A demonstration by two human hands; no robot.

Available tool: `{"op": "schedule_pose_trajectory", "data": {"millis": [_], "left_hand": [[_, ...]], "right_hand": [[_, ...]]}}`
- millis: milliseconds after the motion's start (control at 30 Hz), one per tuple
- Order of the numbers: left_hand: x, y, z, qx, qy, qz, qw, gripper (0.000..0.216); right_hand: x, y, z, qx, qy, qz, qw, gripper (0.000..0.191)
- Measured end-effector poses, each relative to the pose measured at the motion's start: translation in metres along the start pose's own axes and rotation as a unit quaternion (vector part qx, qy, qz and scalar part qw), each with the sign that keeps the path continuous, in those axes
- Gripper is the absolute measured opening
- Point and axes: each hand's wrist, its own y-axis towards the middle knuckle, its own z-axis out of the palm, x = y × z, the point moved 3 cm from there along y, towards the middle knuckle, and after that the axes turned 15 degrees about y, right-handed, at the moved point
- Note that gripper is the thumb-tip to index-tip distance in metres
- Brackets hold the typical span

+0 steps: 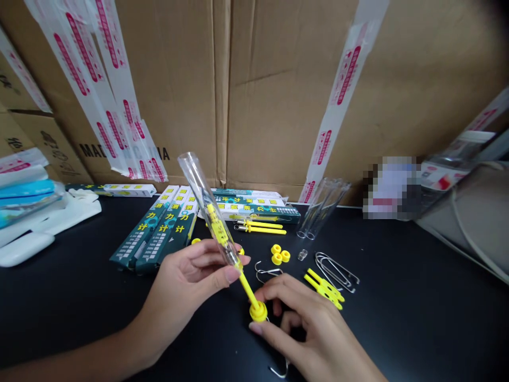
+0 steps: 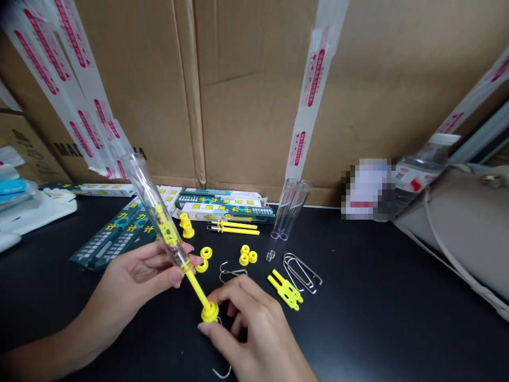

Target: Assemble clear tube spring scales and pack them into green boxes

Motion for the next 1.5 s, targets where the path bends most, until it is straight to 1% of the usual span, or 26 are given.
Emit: {"op": "schedule_pose_trajectory", "data": {"millis": [133,300,400,467,533,600,667,733,833,933,1033,1133,1233,1500], "left_hand": [[0.002,-0.001,0.002,0.018,0.011,0.002,1.0,0.027],[0.006,-0.002,0.004,0.058,0.065,-0.002,0.996,0.028],[0.004,-0.003,0.007,0.089,0.111,0.004,0.99,0.025],[0.001,-0.004,0.01,0.103,0.13,0.022,0.986,0.021],[-0.001,-0.005,0.012,0.114,0.144,0.037,0.982,0.017],[0.0,-0.006,0.012,0.118,0.156,0.041,0.98,0.016],[0.001,-0.006,0.012,0.12,0.161,0.039,0.979,0.017],[0.003,-0.006,0.012,0.117,0.162,0.035,0.979,0.019],[0.005,-0.006,0.011,0.108,0.161,0.029,0.981,0.023],[0.005,-0.005,0.01,0.095,0.157,0.019,0.983,0.022],[0.005,-0.005,0.01,0.101,0.145,0.014,0.984,0.024],[0.007,-0.005,0.01,0.126,0.147,0.011,0.981,0.025],[0.007,-0.005,0.01,0.146,0.164,0.016,0.976,0.022],[0.006,-0.006,0.011,0.157,0.197,0.027,0.967,0.019]], "right_hand": [[-0.002,-0.001,0.002,0.0,0.028,0.017,0.999,0.017],[-0.009,-0.002,0.004,-0.006,0.151,0.064,0.986,0.018],[-0.008,-0.002,0.002,-0.016,0.161,0.048,0.986,0.018],[-0.005,-0.001,0.0,-0.018,0.146,0.018,0.989,0.016],[-0.004,-0.001,-0.001,-0.027,0.16,0.014,0.987,0.017],[-0.007,-0.001,-0.001,-0.037,0.214,0.037,0.975,0.026],[-0.01,0.0,0.001,-0.037,0.285,0.06,0.956,0.035],[-0.01,0.002,0.003,-0.032,0.338,0.057,0.939,0.039],[-0.007,0.005,0.003,-0.028,0.373,0.036,0.927,0.038],[-0.003,0.007,0.004,-0.008,0.387,0.051,0.921,0.042],[-0.005,0.007,0.004,-0.004,0.387,0.075,0.919,0.045],[-0.011,0.007,0.003,-0.022,0.373,0.08,0.924,0.046],[-0.015,0.007,0.003,-0.026,0.355,0.086,0.931,0.045],[-0.01,0.007,0.004,-0.017,0.325,0.093,0.941,0.044]]}}
